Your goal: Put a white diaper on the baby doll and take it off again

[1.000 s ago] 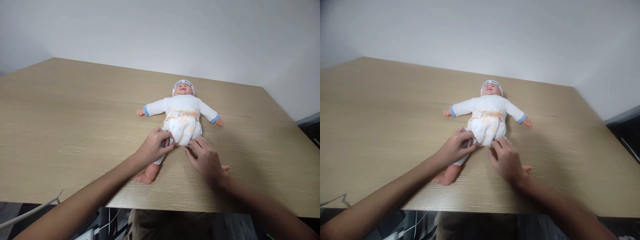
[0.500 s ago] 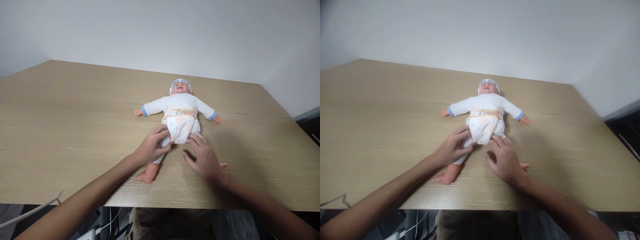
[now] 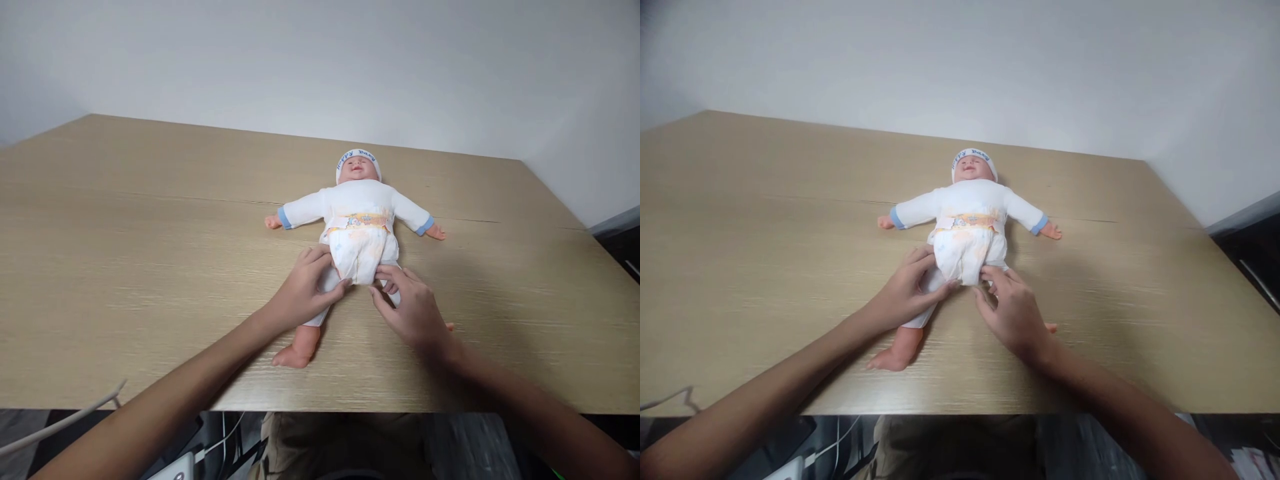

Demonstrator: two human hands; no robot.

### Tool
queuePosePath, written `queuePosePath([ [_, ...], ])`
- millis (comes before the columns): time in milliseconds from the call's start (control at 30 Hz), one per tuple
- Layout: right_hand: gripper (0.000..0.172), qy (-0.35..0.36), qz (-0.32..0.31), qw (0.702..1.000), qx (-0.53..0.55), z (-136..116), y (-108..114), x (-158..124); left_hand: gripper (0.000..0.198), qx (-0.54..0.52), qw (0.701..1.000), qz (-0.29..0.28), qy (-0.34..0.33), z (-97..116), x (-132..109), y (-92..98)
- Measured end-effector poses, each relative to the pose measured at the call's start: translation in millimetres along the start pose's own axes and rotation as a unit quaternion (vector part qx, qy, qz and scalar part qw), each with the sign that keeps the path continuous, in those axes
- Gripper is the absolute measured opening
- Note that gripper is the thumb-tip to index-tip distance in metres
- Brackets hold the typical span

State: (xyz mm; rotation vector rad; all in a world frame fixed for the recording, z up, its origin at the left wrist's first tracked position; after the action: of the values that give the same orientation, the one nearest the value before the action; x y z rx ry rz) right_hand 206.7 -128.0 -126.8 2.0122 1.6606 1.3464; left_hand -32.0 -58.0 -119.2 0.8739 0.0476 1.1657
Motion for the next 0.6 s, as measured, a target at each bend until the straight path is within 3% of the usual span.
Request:
queuePosePath([
  [167, 0.023, 0.0, -0.008, 1.0, -0.009, 1.0, -0.3, 1.3, 0.031, -0.014, 0.999, -0.004, 0.033, 1.6, 5.2, -2.3],
  [333, 0.025, 0.026, -0.03, 0.999, -0.01, 1.0, -1.3, -0.3, 0.024, 0.014, 1.0, 0.006, 0.01, 3.7, 4.1, -0.1],
  [600, 0.041, 0.047, -0.06, 0.997, -0.026, -0.3, 1.6, -3.8, 0.021, 0.02, 1.0, -0.002, -0.018, 10.1, 3.0, 6.0],
])
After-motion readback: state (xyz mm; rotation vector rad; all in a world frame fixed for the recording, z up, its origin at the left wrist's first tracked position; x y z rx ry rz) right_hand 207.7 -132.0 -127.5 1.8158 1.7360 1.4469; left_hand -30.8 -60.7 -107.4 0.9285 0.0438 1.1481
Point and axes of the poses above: each hand's wrist, its own x-axis towards the middle knuckle, its own y-axis out of the back of the hand, z = x × y, the point moved 1 cm from there along x, towards the middle knuckle, and after that the axes turned 6 degrees about z, right-handed, at the moved point
